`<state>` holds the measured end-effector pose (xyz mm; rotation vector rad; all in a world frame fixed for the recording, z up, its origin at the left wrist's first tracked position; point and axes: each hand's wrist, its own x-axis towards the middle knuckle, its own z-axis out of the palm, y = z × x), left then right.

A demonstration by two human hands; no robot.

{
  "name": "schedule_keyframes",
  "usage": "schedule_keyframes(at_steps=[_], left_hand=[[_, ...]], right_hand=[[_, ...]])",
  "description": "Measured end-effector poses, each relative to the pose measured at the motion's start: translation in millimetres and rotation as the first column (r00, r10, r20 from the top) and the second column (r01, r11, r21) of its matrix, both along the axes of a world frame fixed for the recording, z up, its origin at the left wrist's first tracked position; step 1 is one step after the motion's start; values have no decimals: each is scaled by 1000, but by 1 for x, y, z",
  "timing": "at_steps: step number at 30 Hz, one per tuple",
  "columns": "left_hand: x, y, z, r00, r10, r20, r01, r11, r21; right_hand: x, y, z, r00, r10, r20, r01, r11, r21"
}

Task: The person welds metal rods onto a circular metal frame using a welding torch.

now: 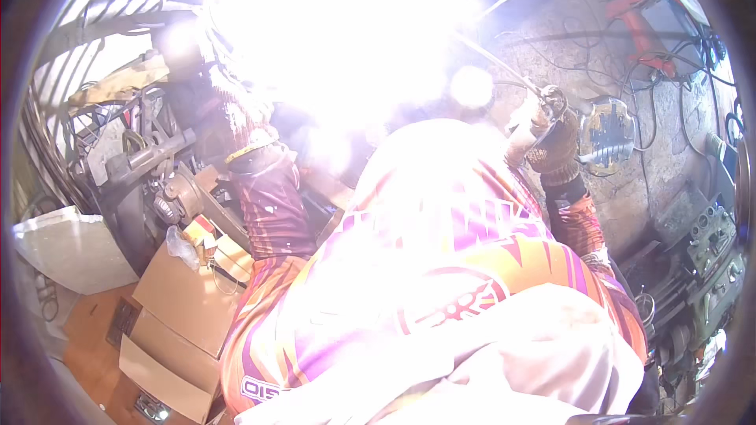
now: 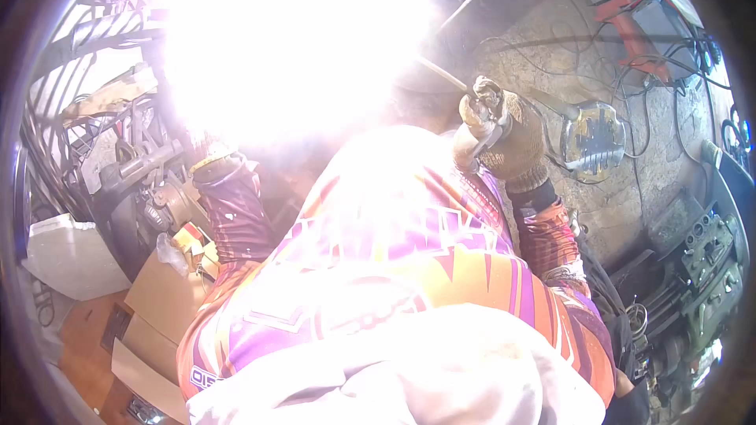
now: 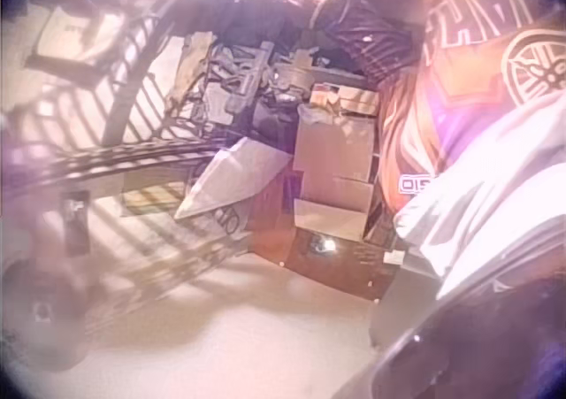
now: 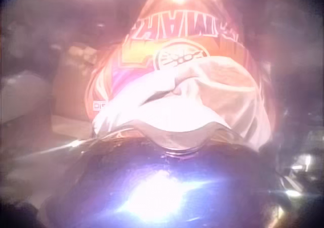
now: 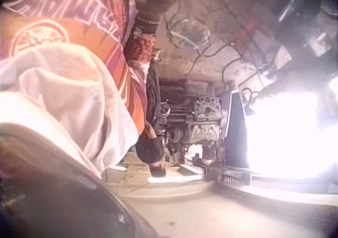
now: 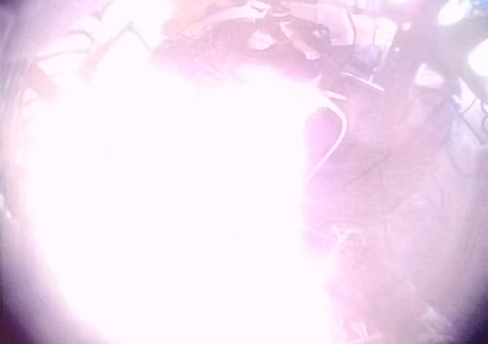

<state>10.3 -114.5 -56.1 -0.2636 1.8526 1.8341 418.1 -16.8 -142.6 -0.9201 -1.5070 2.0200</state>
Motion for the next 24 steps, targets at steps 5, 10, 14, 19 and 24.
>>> schedule_keyframes(at_steps=[5, 10, 14, 19, 24], left_hand=[[0, -6, 0, 998, -36, -51, 36, 999, 17], [5, -12, 0, 959, -154, -238, 154, 988, -21], [6, -20, -13, 725, -396, -563, 289, 918, -274], [7, -29, -7, 198, -695, -691, 149, 718, -680], [-5, -24, -15, 119, -734, -668, 123, 679, -724]], right_hand=[[0, 2, 1, 981, 6, 192, -97, 877, 470], [1, -3, -1, 978, -195, 68, 180, 966, 187], [5, -12, -17, 913, -389, -122, 315, 864, -393], [7, -6, -27, 963, -264, 59, 270, 952, -142], [1, -7, -4, 942, -143, 304, 20, 927, 374]])
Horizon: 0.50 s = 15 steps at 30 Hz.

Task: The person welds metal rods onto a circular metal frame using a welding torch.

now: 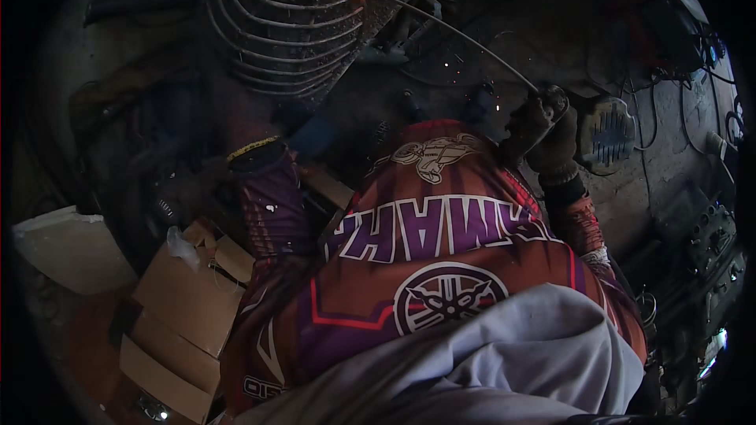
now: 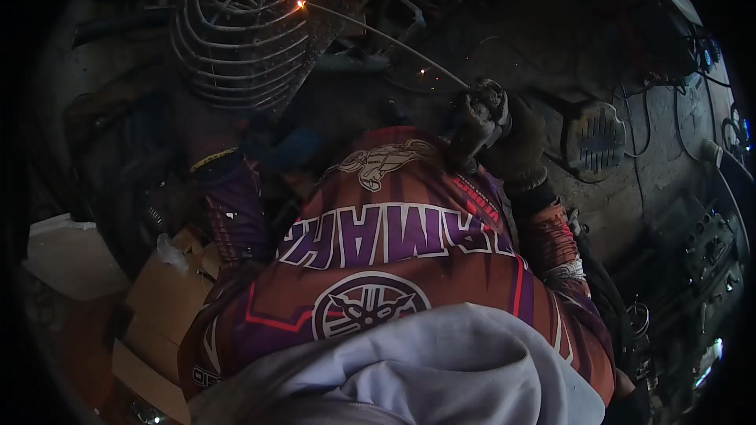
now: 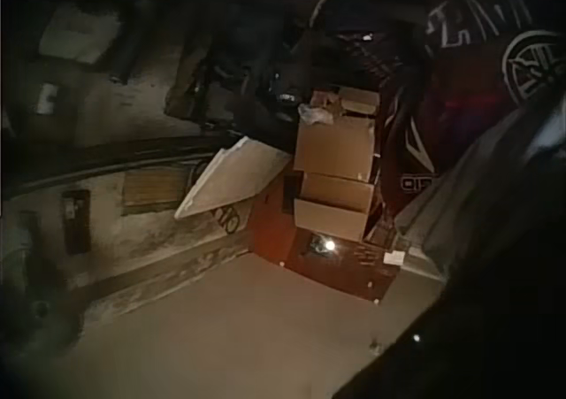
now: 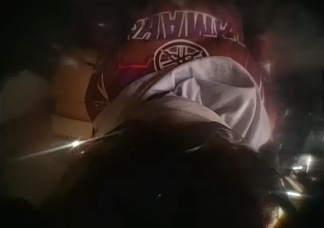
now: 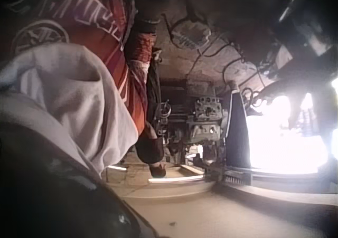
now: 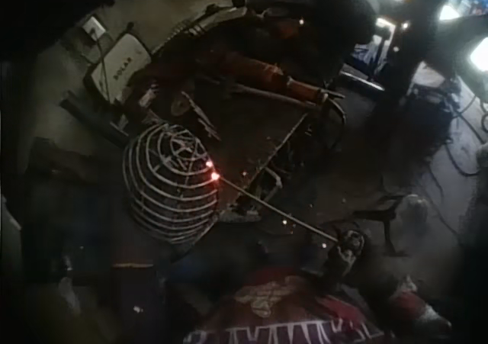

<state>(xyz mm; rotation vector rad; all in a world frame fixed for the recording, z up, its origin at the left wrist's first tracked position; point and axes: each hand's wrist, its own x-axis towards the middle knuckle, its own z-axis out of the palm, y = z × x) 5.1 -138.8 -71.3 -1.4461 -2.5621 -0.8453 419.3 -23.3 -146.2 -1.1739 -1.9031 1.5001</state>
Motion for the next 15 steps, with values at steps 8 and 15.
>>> schedule_keyframes(at_steps=[8, 15], left_hand=[[12, 30, 20, 248, 134, 959, -675, 735, 72], [16, 27, 24, 222, 186, 957, -738, 674, 41]], right_hand=[[10, 1, -14, 997, 69, 24, -70, 996, 47], [0, 1, -3, 999, -29, 44, 31, 999, -43]])
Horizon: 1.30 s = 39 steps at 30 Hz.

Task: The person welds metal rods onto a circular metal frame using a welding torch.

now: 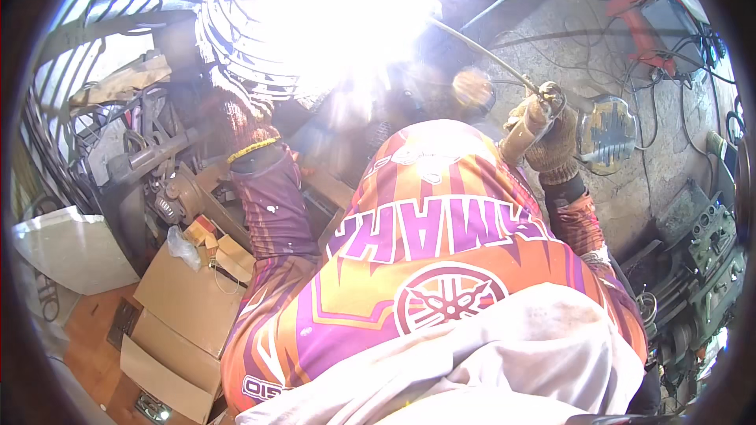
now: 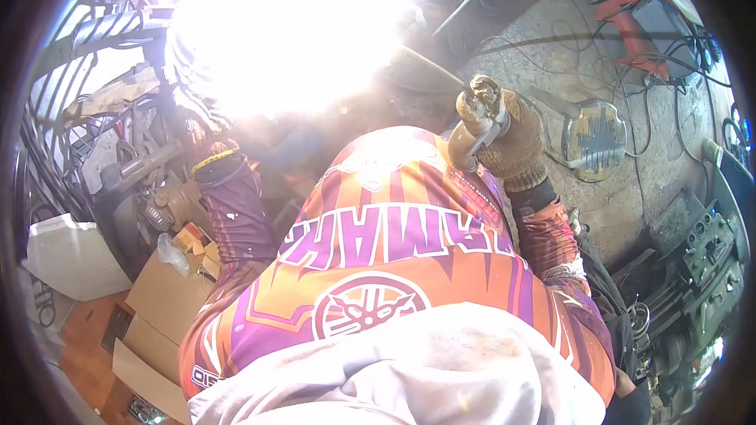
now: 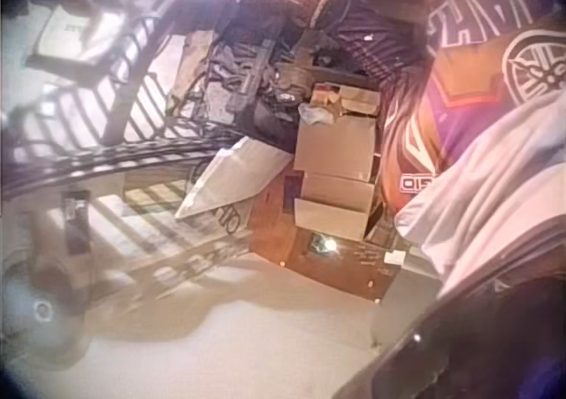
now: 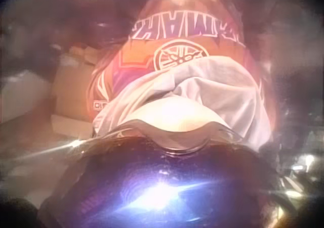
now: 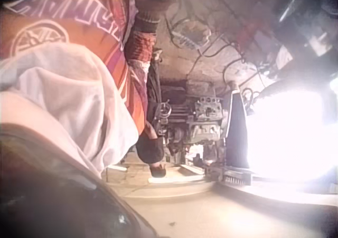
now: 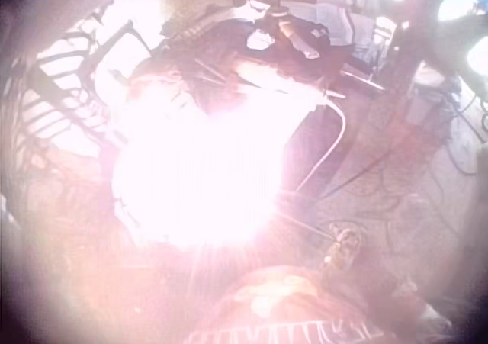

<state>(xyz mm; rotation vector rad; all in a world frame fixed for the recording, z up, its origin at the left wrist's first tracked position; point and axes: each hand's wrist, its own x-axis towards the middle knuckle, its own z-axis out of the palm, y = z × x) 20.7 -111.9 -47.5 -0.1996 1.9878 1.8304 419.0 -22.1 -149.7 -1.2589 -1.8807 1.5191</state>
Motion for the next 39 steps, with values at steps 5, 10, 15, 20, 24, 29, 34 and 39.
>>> schedule_keyframes(at_steps=[5, 10, 15, 20, 24, 29, 34, 39], left_hand=[[0, -3, 1, 1000, 4, 4, -4, 1000, 11], [0, -2, 1, 1000, -1, 3, 1, 1000, 28], [-3, -2, -2, 999, -43, 4, 43, 996, 73], [-10, -5, -11, 990, -103, 99, 76, 968, 241], [10, 2, 13, 992, -125, 10, 123, 985, 120], [3, 4, 8, 1000, -12, 10, 11, 1000, 28], [-9, -1, -3, 998, 47, 41, -48, 999, 21], [0, 0, -1, 1000, 10, -17, -9, 998, 63]], right_hand=[[-2, 0, 3, 1000, 20, -2, -20, 996, 92], [-5, -1, 3, 994, -28, -108, 26, 999, -18], [5, -9, -15, 840, -331, -430, 87, 865, -495], [-2, -4, 0, 999, -2, -52, 9, 993, 118], [15, -3, -18, 998, 67, 11, -68, 994, 86], [6, 0, -10, 996, 86, -33, -85, 995, 43], [-4, -1, 9, 996, 83, 14, -84, 988, 129], [-3, 0, 8, 994, 98, 48, -105, 978, 182]])
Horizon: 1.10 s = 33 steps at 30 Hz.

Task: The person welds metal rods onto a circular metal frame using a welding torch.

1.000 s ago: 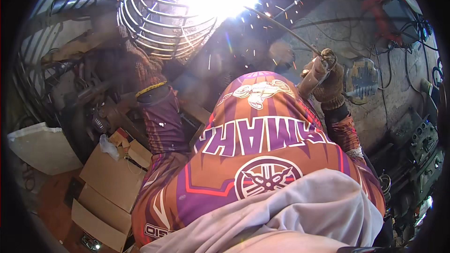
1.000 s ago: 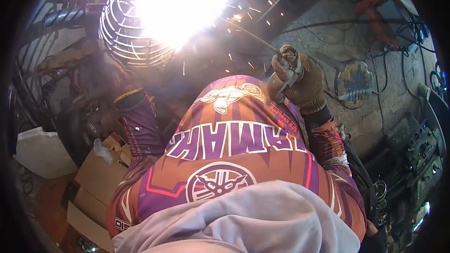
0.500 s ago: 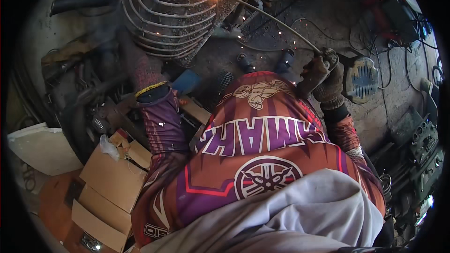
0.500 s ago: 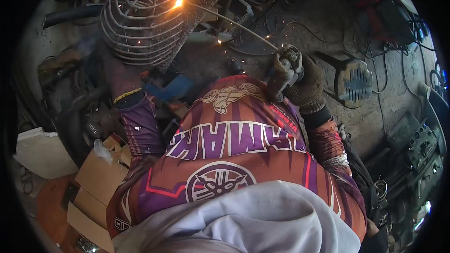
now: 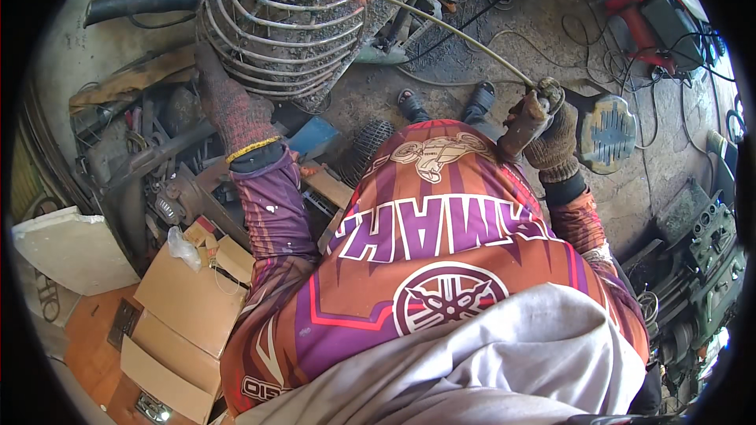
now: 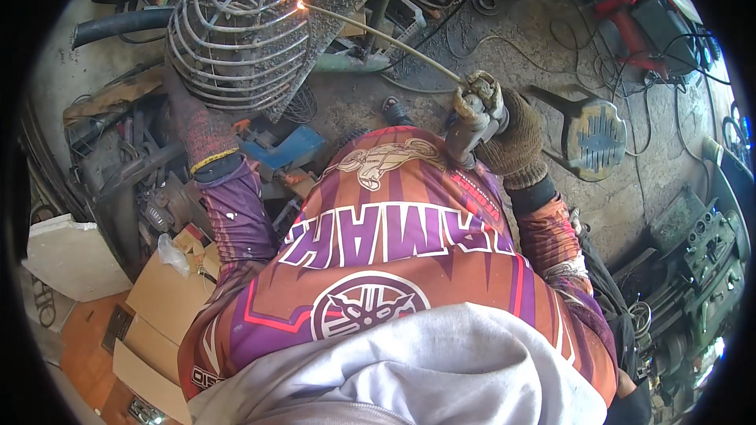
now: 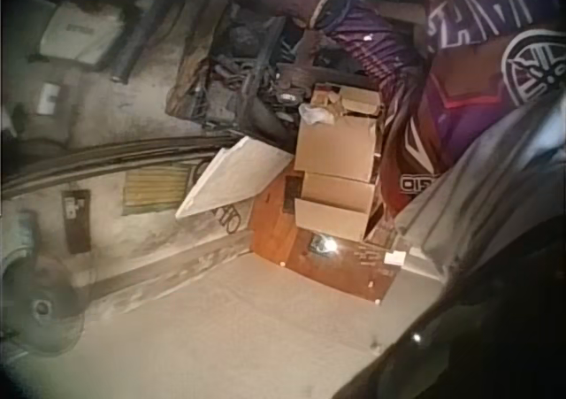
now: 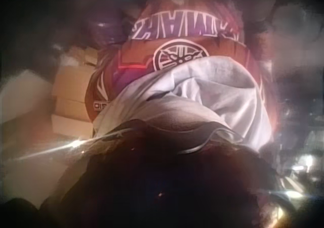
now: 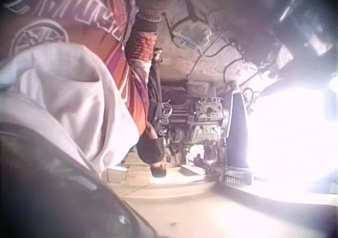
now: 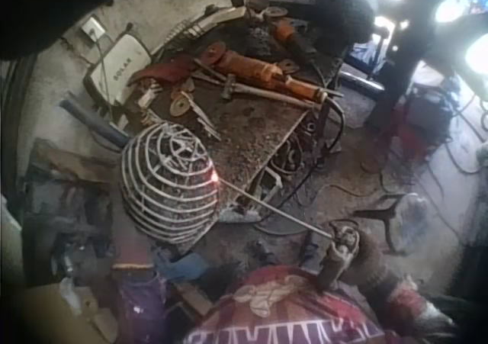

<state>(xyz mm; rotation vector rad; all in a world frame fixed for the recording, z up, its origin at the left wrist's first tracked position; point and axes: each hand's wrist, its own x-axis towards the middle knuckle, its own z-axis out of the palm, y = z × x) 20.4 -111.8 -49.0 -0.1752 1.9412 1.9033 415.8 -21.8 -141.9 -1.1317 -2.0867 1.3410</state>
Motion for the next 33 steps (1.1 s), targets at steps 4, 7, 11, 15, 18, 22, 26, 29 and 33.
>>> schedule_keyframes(at_steps=[4, 7, 11, 15, 18, 22, 26, 29, 33], left_hand=[[-13, -9, -14, 996, -60, -71, 58, 998, -35], [-36, -24, -36, 968, -152, -198, 130, 984, -120], [-26, -16, -29, 993, -61, -103, 52, 994, -92], [-4, -2, -7, 999, 47, 13, -46, 997, -63], [-24, -40, -26, 147, -692, -706, 194, 720, -666], [3, -6, 1, 957, -283, -57, 288, 919, 268], [0, 1, 0, 984, -178, -26, 180, 978, 101], [-16, -7, -13, 998, -64, 13, 63, 997, 51], [-16, -5, -15, 999, -10, 43, 9, 1000, 23]], right_hand=[[0, 0, 0, 998, -2, 63, -5, 994, 113], [-1, -3, 2, 996, -85, 3, 85, 996, 15], [-4, -2, 7, 994, -93, -57, 93, 996, -13], [10, -8, -11, 982, -154, -110, 136, 979, -154], [-6, -6, 14, 982, -114, -151, 98, 990, -106], [2, -5, 0, 993, -96, -68, 91, 993, -73], [6, -2, -5, 1000, -9, 5, 9, 998, 58], [8, -4, -13, 997, -71, -17, 70, 997, -31], [9, -1, -5, 998, -26, 55, 26, 1000, -9]])
